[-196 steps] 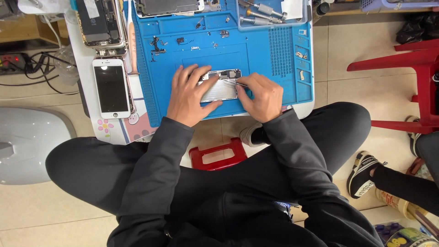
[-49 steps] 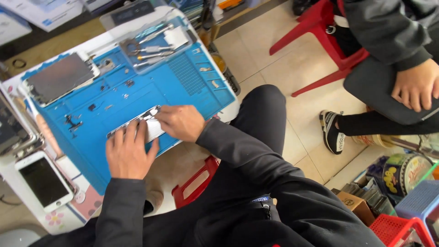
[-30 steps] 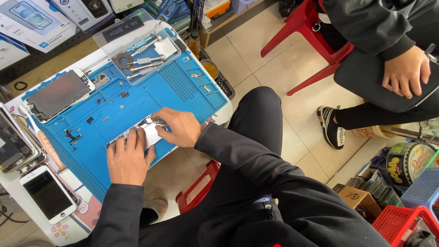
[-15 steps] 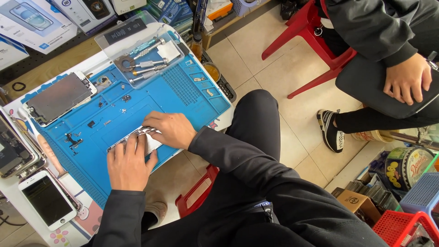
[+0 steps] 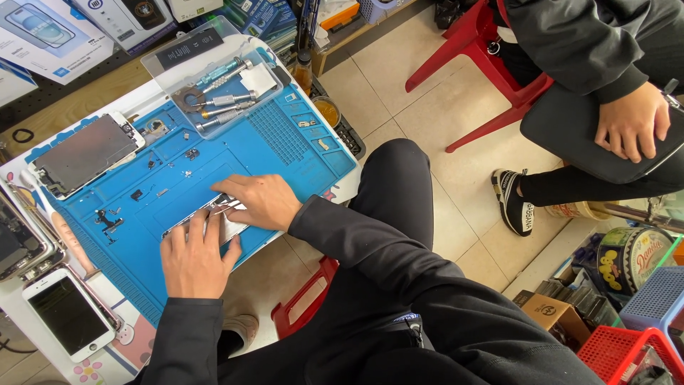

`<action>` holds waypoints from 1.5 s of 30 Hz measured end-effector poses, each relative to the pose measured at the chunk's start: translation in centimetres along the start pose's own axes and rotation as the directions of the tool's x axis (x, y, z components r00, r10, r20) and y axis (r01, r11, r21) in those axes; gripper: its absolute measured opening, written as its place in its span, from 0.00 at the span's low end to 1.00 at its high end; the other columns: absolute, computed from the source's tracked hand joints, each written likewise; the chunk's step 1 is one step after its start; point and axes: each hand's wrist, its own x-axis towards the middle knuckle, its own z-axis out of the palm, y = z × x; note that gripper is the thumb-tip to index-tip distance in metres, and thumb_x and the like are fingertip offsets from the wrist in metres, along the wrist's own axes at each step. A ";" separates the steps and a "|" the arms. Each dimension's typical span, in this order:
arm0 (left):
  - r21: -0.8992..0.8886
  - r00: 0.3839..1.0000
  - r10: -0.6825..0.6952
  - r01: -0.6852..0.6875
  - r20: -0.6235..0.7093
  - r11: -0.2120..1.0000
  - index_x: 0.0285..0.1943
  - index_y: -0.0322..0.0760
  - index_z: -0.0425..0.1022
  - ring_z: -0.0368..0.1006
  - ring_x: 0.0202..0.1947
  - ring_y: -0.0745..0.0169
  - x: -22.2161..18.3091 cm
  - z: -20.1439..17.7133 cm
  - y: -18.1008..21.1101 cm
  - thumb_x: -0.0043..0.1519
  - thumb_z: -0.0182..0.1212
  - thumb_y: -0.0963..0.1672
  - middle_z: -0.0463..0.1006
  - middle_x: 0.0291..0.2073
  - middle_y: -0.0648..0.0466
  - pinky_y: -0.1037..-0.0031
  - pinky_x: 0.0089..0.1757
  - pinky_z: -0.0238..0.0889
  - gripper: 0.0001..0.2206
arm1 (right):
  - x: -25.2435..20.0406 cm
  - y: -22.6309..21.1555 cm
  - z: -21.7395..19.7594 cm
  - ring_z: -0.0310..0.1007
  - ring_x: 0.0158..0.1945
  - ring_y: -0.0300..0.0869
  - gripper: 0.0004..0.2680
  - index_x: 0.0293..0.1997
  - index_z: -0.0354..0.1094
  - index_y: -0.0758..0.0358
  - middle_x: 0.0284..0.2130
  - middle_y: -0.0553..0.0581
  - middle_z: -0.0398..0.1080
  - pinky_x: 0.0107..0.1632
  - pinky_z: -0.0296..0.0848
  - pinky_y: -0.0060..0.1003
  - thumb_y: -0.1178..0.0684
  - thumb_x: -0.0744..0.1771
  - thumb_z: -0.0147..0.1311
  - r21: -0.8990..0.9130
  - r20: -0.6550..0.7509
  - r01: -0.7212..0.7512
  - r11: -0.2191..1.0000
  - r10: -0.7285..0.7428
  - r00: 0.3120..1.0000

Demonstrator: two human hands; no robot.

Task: The person is repairing a disassembled smartphone on a blue work mat. They use tweezers to pick up and place small internal components, such as a camera module, into the phone's chassis. The person also uses a screwdriver to tighten screws and secures parts with adhesive tape.

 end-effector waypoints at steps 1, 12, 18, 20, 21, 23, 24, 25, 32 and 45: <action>0.001 1.000 0.000 0.000 0.000 1.000 0.62 0.52 0.79 0.67 0.48 0.63 -0.1 0.1 0.0 0.61 0.61 0.57 0.73 0.56 0.60 0.66 0.54 0.67 0.23 | 0.0 0.0 0.1 0.81 0.40 0.47 0.13 0.58 0.67 0.45 0.42 0.47 0.74 0.41 0.81 0.41 0.46 0.66 0.55 0.001 -0.001 0.001 1.000 -0.001 1.000; -0.029 1.000 -0.007 0.007 0.026 1.000 0.61 0.52 0.79 0.67 0.49 0.62 -0.2 0.1 -0.2 0.61 0.61 0.58 0.75 0.57 0.60 0.64 0.54 0.67 0.23 | 0.4 -0.3 0.3 0.81 0.38 0.47 0.13 0.54 0.68 0.47 0.40 0.47 0.75 0.40 0.80 0.41 0.45 0.65 0.55 0.008 0.012 -0.031 0.999 0.031 0.999; -0.010 0.999 0.004 -0.003 0.032 1.000 0.61 0.53 0.78 0.68 0.48 0.63 -0.2 0.7 -0.3 0.59 0.61 0.58 0.75 0.56 0.60 0.64 0.55 0.67 0.24 | 0.5 -0.7 -0.2 0.82 0.38 0.48 0.13 0.53 0.69 0.47 0.40 0.47 0.76 0.40 0.81 0.42 0.46 0.64 0.56 0.028 -0.004 -0.055 0.998 0.055 0.998; -0.010 1.000 0.005 -0.005 0.029 1.000 0.61 0.53 0.79 0.68 0.48 0.63 -0.2 0.9 -0.4 0.59 0.62 0.58 0.75 0.56 0.60 0.64 0.55 0.68 0.24 | 0.5 -0.5 0.0 0.82 0.39 0.49 0.13 0.53 0.69 0.48 0.40 0.47 0.77 0.40 0.81 0.43 0.46 0.64 0.57 0.047 -0.005 -0.062 0.997 0.062 0.998; -0.007 1.000 0.006 -0.005 0.031 1.000 0.61 0.54 0.79 0.68 0.47 0.63 -0.3 1.0 -0.5 0.58 0.63 0.59 0.76 0.56 0.60 0.64 0.55 0.68 0.24 | 0.6 -0.5 0.1 0.82 0.39 0.50 0.13 0.53 0.69 0.48 0.40 0.47 0.77 0.40 0.81 0.44 0.46 0.64 0.57 0.072 -0.005 -0.067 0.995 0.068 0.998; 0.005 1.000 0.009 -0.010 0.021 1.000 0.61 0.55 0.78 0.68 0.48 0.64 -0.3 0.9 -0.5 0.58 0.62 0.59 0.75 0.57 0.61 0.65 0.55 0.68 0.24 | 0.5 -0.6 -0.4 0.82 0.40 0.50 0.14 0.54 0.69 0.50 0.41 0.48 0.78 0.41 0.81 0.45 0.48 0.64 0.58 0.100 -0.011 -0.055 0.993 0.056 0.998; 0.018 1.000 0.013 -0.013 0.014 1.000 0.62 0.56 0.78 0.67 0.48 0.65 -0.3 0.9 -0.6 0.58 0.62 0.59 0.75 0.57 0.62 0.65 0.55 0.68 0.24 | 0.4 -0.7 -0.6 0.82 0.41 0.51 0.14 0.56 0.70 0.51 0.41 0.49 0.78 0.42 0.81 0.46 0.50 0.65 0.59 0.130 -0.016 -0.042 0.991 0.045 0.999; 0.019 1.000 0.014 -0.014 0.013 1.000 0.62 0.56 0.78 0.67 0.48 0.65 -0.2 0.5 -0.4 0.58 0.62 0.59 0.75 0.57 0.62 0.65 0.55 0.68 0.24 | 0.0 -0.7 -1.2 0.82 0.41 0.51 0.14 0.56 0.70 0.51 0.41 0.49 0.78 0.42 0.81 0.46 0.50 0.65 0.59 0.130 -0.018 -0.042 0.991 0.045 0.999; 0.044 0.998 0.011 -0.014 0.055 0.999 0.63 0.56 0.78 0.71 0.48 0.65 0.0 -0.5 -0.4 0.60 0.61 0.58 0.77 0.56 0.62 0.66 0.55 0.69 0.23 | -2.8 0.1 -7.4 0.60 0.17 0.33 0.28 0.76 0.51 0.63 0.32 0.43 0.78 0.22 0.64 0.26 0.50 0.68 0.62 0.234 -0.640 0.310 0.921 -0.094 0.763; 0.043 0.996 0.004 -0.008 0.091 0.999 0.64 0.54 0.77 0.72 0.50 0.63 0.3 -1.0 -0.2 0.62 0.58 0.58 0.77 0.57 0.59 0.65 0.56 0.73 0.24 | -8.7 -1.5 -21.9 0.42 0.07 0.35 0.32 0.22 0.81 0.57 0.06 0.41 0.57 0.14 0.55 0.26 0.23 0.69 0.33 -0.305 -0.836 0.316 0.898 -0.412 0.364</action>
